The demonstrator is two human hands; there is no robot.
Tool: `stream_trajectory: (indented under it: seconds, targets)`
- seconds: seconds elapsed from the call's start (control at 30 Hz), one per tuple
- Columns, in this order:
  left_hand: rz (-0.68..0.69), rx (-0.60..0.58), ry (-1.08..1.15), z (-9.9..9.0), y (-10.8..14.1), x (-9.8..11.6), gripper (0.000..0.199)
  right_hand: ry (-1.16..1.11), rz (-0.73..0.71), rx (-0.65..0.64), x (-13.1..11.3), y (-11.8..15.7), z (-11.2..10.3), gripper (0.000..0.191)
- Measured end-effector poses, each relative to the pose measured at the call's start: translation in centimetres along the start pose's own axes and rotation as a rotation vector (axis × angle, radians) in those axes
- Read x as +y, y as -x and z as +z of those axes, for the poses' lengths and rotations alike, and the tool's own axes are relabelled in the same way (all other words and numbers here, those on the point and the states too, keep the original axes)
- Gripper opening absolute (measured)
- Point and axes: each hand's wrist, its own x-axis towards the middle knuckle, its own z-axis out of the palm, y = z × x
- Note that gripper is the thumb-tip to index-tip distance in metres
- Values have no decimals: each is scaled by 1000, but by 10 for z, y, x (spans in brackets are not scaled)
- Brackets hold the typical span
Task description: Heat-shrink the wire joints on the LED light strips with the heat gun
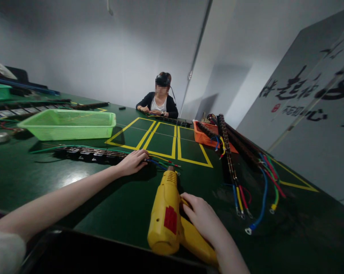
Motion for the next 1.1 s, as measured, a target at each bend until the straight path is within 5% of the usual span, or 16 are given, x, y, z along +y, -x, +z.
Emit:
stream_trajectory:
  seconds: [0.37,0.6,0.93,1.1]
  targets:
    - [7,3,-2,-1,-1,3,14,86,-78,72,-33,-31,17,20]
    - [-19,6,1,-2,-1,4,14,137,-97,378,-57,-9,29,27]
    - [-19,-2,-8,-2,0,4,15,214,35,112,-52,25,57,102]
    - [-24,-11,-25,-4,0,6,16,236,71,124,-47,27,54,105]
